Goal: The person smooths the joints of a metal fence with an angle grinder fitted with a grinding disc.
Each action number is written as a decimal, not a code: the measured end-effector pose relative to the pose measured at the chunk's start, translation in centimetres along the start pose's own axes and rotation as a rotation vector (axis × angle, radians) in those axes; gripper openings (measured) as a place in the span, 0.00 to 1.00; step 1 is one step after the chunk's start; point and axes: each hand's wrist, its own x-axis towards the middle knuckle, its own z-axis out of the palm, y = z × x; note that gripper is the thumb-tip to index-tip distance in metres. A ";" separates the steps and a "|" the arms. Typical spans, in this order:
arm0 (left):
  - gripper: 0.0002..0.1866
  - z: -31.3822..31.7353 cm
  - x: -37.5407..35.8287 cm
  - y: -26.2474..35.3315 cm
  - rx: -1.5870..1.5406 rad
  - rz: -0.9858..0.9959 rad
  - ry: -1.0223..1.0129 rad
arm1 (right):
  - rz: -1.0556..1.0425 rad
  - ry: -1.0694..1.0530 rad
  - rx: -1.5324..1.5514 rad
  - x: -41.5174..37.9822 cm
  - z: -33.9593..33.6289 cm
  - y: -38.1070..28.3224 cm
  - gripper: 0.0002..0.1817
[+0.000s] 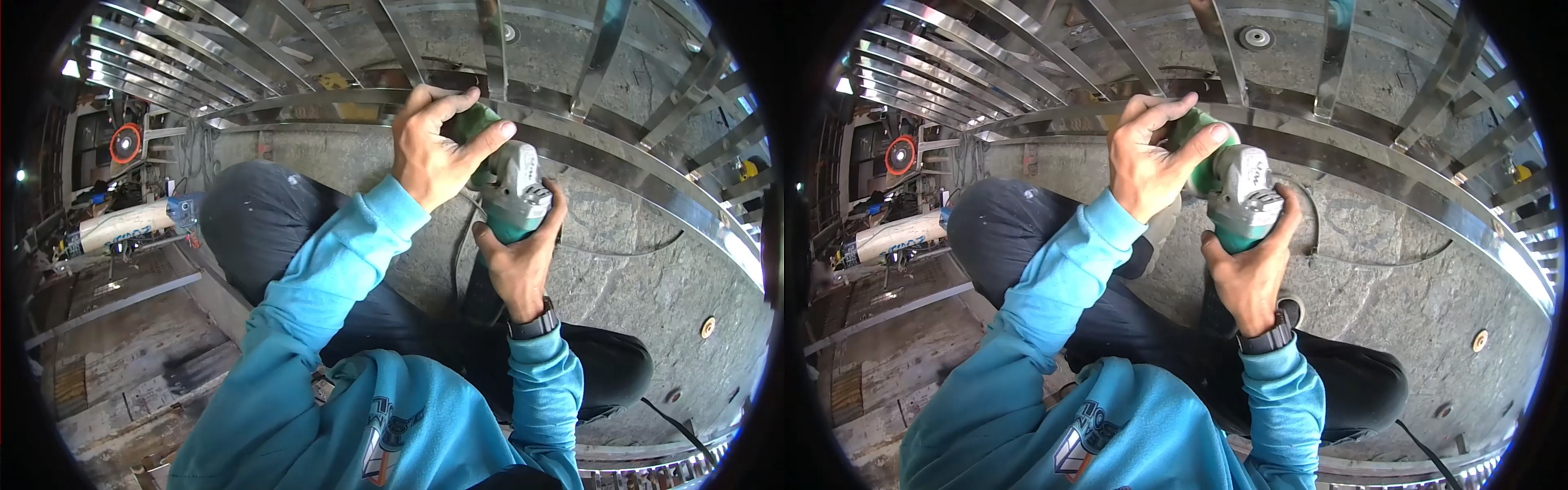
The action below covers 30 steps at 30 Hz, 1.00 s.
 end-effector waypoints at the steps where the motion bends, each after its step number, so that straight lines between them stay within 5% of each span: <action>1: 0.23 -0.2 -0.4 0.0 -0.011 -0.002 -0.003 | 0.016 -0.006 0.020 -0.1 0.0 0.1 0.50; 4: 0.20 -0.9 -2.4 -0.3 -0.072 -0.215 -0.092 | 0.093 0.007 0.087 0.1 -0.2 0.1 0.50; 10: 0.19 -2.3 -6.6 -0.9 -0.746 -0.928 -0.224 | 0.198 0.107 0.212 0.9 -0.3 0.2 0.53; 13: 0.26 -4.1 -7.4 -1.2 -0.835 -0.845 -0.549 | 0.290 0.117 0.361 0.5 -1.2 -1.1 0.49; 15: 0.31 -4.3 -7.7 0.1 -0.772 -0.737 -0.714 | 0.321 0.142 0.451 0.6 -1.7 -1.6 0.40; 17: 0.45 -4.4 -7.0 2.1 -0.641 -0.194 -0.795 | 0.324 0.178 0.505 1.0 -2.4 -0.7 0.38; 19: 0.49 -4.6 -5.7 3.2 -0.447 0.197 -0.859 | 0.381 0.184 0.606 1.4 -3.6 -1.4 0.34; 22: 0.49 -4.6 -5.6 3.6 -0.376 0.383 -0.920 | 0.432 0.153 0.674 1.4 -5.0 -2.1 0.20; 25: 0.41 -3.5 -5.0 3.9 -0.361 0.699 -0.823 | 0.430 0.088 0.767 1.1 -6.5 -1.8 0.20; 30: 0.40 -1.9 -4.2 3.5 -0.308 0.906 -0.860 | 0.479 0.159 0.790 0.4 -7.3 -0.4 0.17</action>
